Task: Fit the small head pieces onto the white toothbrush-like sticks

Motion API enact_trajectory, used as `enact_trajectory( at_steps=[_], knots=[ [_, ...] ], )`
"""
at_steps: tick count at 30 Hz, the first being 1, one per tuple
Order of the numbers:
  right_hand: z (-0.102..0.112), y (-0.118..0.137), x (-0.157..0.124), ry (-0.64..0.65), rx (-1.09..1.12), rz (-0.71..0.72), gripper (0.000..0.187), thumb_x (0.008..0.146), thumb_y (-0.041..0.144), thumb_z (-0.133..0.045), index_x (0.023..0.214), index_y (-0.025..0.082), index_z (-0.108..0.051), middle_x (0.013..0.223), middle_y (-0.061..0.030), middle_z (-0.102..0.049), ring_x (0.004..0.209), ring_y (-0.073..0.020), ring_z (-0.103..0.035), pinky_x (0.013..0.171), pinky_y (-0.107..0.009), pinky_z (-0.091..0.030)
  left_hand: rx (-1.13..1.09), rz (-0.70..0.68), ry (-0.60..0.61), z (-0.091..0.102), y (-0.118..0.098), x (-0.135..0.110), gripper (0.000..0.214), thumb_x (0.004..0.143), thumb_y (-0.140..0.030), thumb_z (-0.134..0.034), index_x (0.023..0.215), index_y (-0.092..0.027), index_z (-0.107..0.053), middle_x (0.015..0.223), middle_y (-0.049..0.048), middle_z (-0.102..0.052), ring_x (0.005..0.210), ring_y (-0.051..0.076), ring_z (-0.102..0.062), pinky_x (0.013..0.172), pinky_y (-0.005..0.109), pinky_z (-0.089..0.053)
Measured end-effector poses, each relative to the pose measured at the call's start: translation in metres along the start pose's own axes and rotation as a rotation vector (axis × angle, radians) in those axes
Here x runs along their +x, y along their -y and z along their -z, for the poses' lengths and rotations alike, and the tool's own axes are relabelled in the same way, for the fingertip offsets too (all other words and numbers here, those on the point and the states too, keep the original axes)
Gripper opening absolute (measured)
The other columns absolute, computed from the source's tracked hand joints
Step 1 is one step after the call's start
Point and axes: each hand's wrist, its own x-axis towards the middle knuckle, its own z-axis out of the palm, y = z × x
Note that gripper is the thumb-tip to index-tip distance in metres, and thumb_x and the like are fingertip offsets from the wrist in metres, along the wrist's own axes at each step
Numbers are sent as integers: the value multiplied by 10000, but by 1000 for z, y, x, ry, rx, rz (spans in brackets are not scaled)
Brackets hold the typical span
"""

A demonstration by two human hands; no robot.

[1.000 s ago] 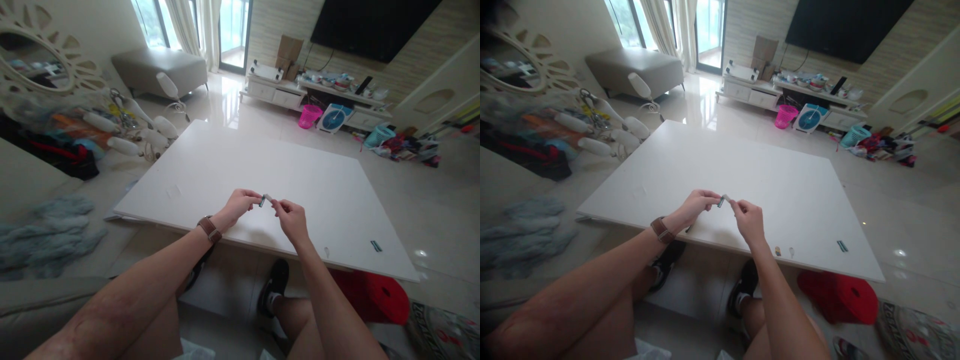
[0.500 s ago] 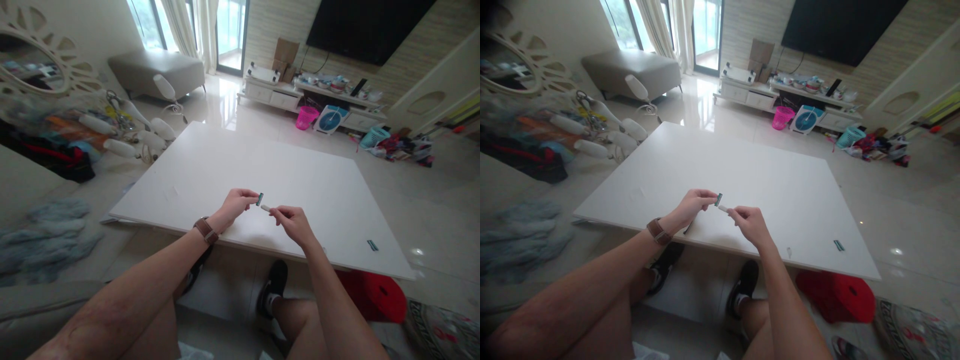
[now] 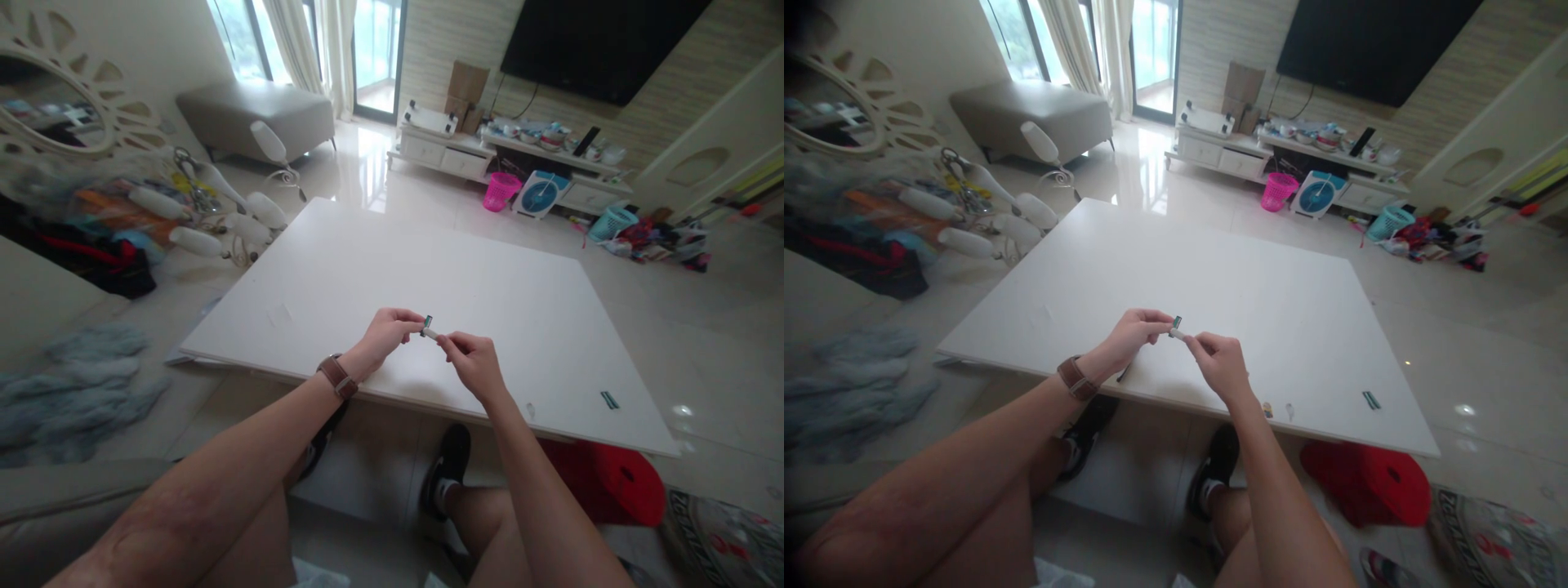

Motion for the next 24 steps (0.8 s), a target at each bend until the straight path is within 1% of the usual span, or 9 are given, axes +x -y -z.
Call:
enact_trajectory(
  at_steps=[2,9,18,24],
  knots=[
    [-3,-1,1,-12,11,-14,421,920,515,-604,742,159,-741,547,6,-581,506,-106,-444,518,-255,-299,7,0,2,0,1,1,161,654,-224,-707,773,-123,-745,672,30,-645,551,80,-429,554,253,-319],
    [-11,-3,5,27,111,-50,426,915,532,-604,744,168,-742,538,7,-573,496,-111,-456,513,-248,-308,46,-20,-42,2,6,3,172,650,-215,-687,789,-133,-746,638,14,-623,558,90,-436,553,253,-316],
    [-11,-3,5,76,151,-80,447,909,544,-607,709,162,-723,528,7,-556,490,-102,-429,500,-244,-295,29,-38,-60,1,4,1,158,644,-223,-683,764,-137,-739,579,-7,-578,547,94,-419,562,262,-314],
    [-12,-4,5,92,148,-86,451,913,544,-598,727,155,-730,534,4,-573,491,-98,-430,500,-237,-296,20,-33,-70,2,3,1,149,637,-233,-693,748,-147,-745,538,-22,-538,540,95,-401,571,270,-316]
  ],
)
